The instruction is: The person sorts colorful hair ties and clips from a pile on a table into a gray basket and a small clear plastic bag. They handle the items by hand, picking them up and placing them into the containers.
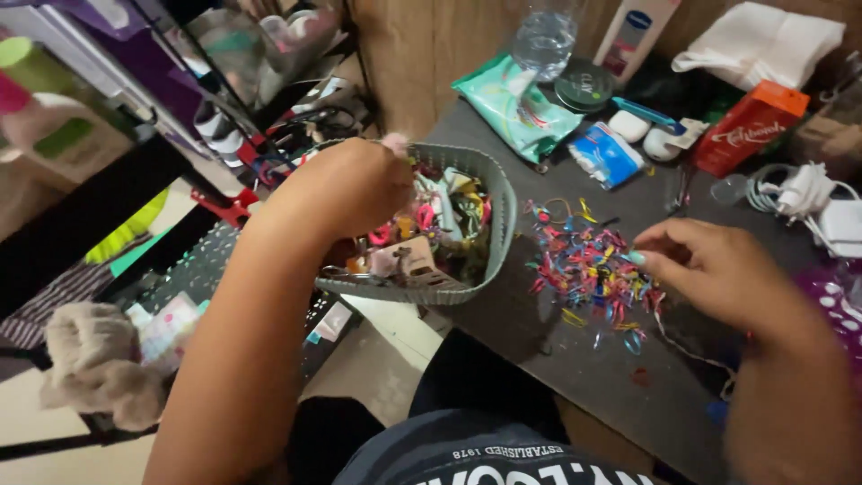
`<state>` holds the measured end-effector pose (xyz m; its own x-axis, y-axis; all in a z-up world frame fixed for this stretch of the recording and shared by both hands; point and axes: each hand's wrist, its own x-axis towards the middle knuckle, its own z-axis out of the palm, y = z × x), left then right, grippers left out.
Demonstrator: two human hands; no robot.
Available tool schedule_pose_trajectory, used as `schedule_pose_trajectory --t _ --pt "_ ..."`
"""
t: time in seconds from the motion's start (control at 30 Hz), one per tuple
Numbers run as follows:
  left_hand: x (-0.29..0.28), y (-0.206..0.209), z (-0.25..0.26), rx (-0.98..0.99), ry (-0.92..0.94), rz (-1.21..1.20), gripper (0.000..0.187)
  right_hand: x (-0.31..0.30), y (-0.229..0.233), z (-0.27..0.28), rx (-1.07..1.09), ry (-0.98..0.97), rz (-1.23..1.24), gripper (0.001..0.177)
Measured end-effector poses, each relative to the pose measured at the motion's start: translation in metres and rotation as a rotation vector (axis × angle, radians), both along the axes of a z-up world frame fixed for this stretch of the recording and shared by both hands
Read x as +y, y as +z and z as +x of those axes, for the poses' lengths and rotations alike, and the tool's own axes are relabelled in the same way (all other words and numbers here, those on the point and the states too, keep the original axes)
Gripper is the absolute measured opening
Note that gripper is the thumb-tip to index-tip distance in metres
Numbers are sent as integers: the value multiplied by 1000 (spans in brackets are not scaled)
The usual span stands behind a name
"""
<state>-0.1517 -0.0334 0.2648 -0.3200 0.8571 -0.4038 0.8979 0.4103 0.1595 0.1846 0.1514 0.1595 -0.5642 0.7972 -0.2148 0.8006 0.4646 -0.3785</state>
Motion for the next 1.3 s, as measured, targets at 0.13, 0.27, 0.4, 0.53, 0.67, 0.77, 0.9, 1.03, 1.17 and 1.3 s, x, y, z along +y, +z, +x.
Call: schedule_pose_trajectory --t 0.13,0.27,0.4,0.53,0.67,0.77,0.9,1.03,1.17,1.3 --pt "-2 -26 -24 84 27 22 31 -9 18 -17 23 38 -44 24" --pt "-15 -47 -43 152 -77 229 35 -14 24 -48 -2 119 19 31" --pt "-68 -65 -52 110 -299 1138 25 -15 11 -95 148 202 73 51" --pt "-113 -117 -60 -3 -141 1221 39 -30 1 -145 146 102 -136 62" --pt "-120 -176 -65 -483 98 1188 79 -34 -11 -160 14 105 -15 82" --pt "-118 -178 -55 -720 154 1098 90 -29 -8 -169 122 85 -27 74" --pt "-108 -174 -51 -819 126 1037 95 -8 2 -183 300 67 -240 71" --pt "-86 -188 -37 -866 61 1019 106 21 3 -188 344 28 -241 70" --pt "-68 -203 -23 -757 -134 1084 108 27 28 -194 175 -151 -202 70" --pt "-74 -201 -26 -788 -191 900 119 80 -3 -186 -137 -10 39 72"
